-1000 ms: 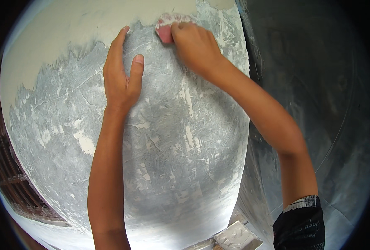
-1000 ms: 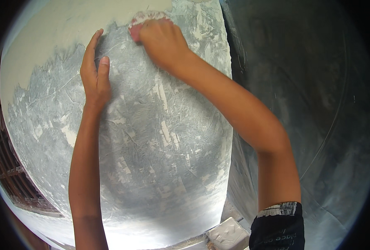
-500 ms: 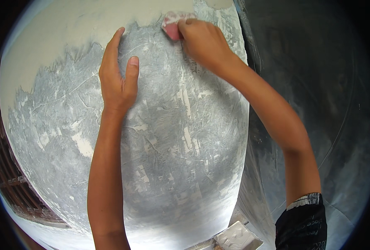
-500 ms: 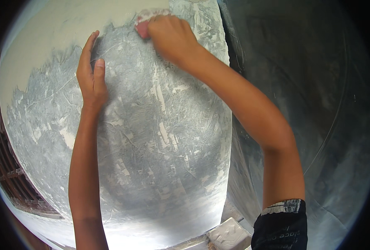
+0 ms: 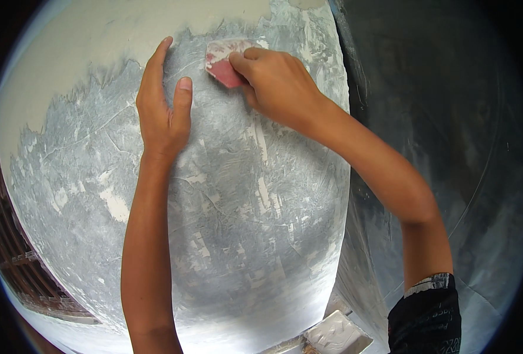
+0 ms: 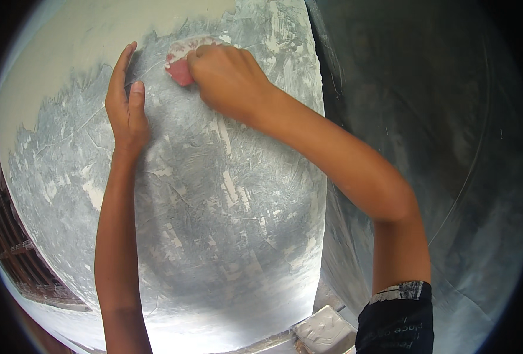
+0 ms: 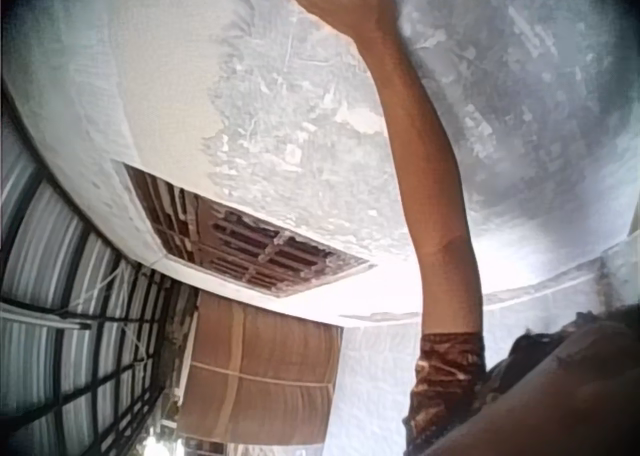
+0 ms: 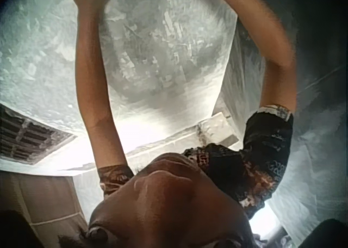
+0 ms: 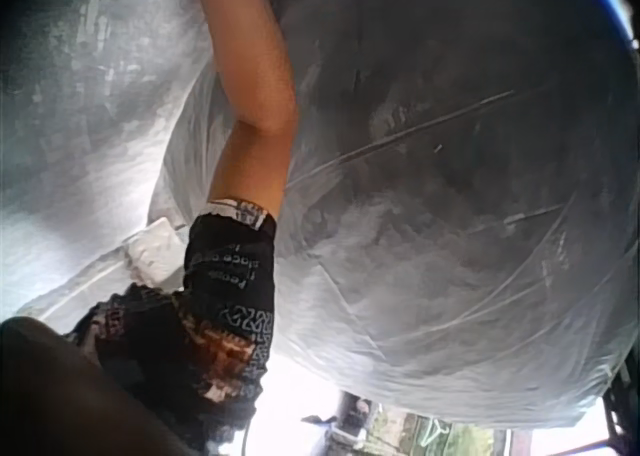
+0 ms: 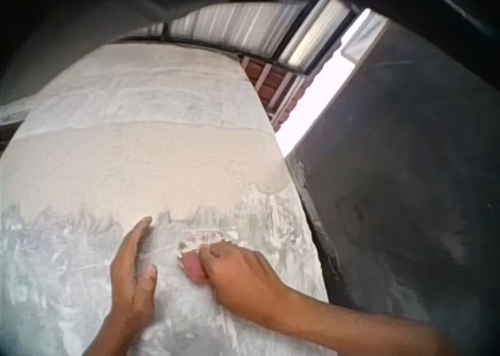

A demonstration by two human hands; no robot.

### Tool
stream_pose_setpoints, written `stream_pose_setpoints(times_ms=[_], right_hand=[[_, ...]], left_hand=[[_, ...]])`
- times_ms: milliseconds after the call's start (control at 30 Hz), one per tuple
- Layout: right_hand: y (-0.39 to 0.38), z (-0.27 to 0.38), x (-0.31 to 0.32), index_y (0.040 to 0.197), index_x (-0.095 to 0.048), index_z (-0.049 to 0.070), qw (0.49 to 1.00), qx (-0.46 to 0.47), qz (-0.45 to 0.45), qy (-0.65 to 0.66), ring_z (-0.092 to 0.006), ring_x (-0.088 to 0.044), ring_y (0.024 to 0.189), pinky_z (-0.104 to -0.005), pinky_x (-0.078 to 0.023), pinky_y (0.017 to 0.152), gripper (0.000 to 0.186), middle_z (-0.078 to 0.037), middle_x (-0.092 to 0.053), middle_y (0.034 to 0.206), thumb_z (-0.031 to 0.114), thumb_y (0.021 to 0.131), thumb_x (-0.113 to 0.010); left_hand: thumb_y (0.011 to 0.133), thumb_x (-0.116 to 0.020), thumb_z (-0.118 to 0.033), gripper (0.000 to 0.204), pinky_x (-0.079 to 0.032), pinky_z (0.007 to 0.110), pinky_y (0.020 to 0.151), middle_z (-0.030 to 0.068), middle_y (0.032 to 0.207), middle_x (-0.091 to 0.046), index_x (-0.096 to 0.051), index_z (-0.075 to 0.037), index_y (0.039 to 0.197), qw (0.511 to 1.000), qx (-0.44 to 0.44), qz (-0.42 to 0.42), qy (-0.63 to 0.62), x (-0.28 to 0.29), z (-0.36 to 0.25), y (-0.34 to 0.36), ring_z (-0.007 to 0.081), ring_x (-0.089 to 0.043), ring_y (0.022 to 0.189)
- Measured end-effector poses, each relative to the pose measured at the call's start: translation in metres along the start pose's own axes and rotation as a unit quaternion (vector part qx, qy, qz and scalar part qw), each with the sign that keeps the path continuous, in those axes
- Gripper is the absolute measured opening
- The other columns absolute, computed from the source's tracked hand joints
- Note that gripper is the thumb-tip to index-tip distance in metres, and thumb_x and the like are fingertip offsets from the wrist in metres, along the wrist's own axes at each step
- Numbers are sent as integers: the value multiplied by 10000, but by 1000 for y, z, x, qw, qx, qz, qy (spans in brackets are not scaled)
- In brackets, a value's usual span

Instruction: The person applies wall putty to a damaged section of a wall using a putty knife, smoothing the putty onto the surface.

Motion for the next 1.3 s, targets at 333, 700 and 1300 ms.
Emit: stream_pose_setpoints(times_ms=[333, 700, 1300], right_hand=[[43, -106, 29, 877, -650, -4, 992, -61, -59, -92, -378, -670, 772, -473, -525, 687, 76, -183, -685, 850, 20, 807, -637], [49, -77, 45, 877, -670, -22, 993, -73, -91, 16, -387, -679, 768, -458, -533, 707, 100, -205, -692, 840, -13, 780, -650], [56, -80, 20, 837, -618, -30, 994, -26, -52, -88, -391, -665, 743, -476, -536, 692, 57, -194, -652, 768, -20, 781, -628]], left_hand=[[968, -507, -376, 605, -396, 458, 1104, 259, 1394, -547, -484, 29, 1417, 1000, -11, 12, 4, -16, -9, 2, 403, -522, 1311], [939, -538, -353, 613, -390, 460, 1114, 265, 1413, -534, -484, 18, 1424, 999, -6, 41, 28, -13, -8, 1, 411, -514, 1321], [940, -544, -336, 600, -396, 462, 1111, 263, 1408, -539, -488, 23, 1417, 999, 6, 39, 30, -17, -8, 1, 414, -517, 1320]])
Point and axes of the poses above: each hand's wrist, its own y-axis towards the middle knuckle, its own x-axis out of the back of the hand, z = x × y, the point moved 6 cm from there along y, towards the middle knuckle
